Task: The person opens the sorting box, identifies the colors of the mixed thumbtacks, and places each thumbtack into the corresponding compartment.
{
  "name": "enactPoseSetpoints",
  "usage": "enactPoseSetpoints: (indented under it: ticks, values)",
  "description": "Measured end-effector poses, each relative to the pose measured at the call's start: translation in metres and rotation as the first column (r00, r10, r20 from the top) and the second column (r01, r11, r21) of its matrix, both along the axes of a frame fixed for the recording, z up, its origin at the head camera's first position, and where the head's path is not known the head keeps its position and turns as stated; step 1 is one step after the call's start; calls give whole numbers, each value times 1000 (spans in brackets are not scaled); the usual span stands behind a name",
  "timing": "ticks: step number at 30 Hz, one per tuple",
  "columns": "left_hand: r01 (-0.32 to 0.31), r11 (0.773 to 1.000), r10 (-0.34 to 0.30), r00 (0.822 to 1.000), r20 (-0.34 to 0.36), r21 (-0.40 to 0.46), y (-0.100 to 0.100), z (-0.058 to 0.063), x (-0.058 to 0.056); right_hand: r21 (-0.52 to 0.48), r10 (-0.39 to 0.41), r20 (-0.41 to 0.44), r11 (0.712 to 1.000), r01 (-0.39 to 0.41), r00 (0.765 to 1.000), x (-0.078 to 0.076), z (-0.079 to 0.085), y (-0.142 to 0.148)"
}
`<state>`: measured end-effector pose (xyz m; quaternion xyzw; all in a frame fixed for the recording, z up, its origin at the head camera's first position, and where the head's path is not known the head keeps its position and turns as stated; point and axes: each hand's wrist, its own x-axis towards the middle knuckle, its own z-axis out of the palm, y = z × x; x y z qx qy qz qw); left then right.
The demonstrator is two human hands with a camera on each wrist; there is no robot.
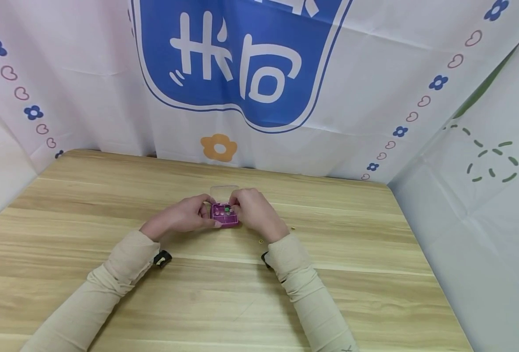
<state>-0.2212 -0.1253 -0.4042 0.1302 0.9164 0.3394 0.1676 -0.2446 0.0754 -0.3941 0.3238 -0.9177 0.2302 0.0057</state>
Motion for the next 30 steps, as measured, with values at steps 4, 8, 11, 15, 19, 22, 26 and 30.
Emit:
enactPoseSetpoints:
  ticks: [4,8,11,15,19,22,26,30]
  values:
    - [-5,1000,5,1000,8,-2,0,-1,-1,4,-2,0,1000,2,1000,0,0,0]
    - [-3,1000,3,1000,10,2,0,0,0,8,0,-5,1000,0,1000,1,0,0]
    - [-6,1000,6,1000,16,3,0,0,1,15,0,-3,1000,0,1000,1,0,1]
    - [-15,1000,15,999,29,10,-1,0,1,9,2,6,1000,-2,1000,3,2,3]
    - [-16,1000,15,999,28,18,-1,0,1,-15,-3,7,1000,3,1000,8,6,12]
    - [-18,1000,17,1000,24,18,-1,1,1,-6,-21,-10,1000,20,1000,10,11,21]
    - [-19,1000,19,999,28,21,0,1,2,13,-54,-11,998,54,998,12,17,35]
    - [-26,999,25,999,40,29,0,1,2,22,-62,14,998,62,998,14,19,52]
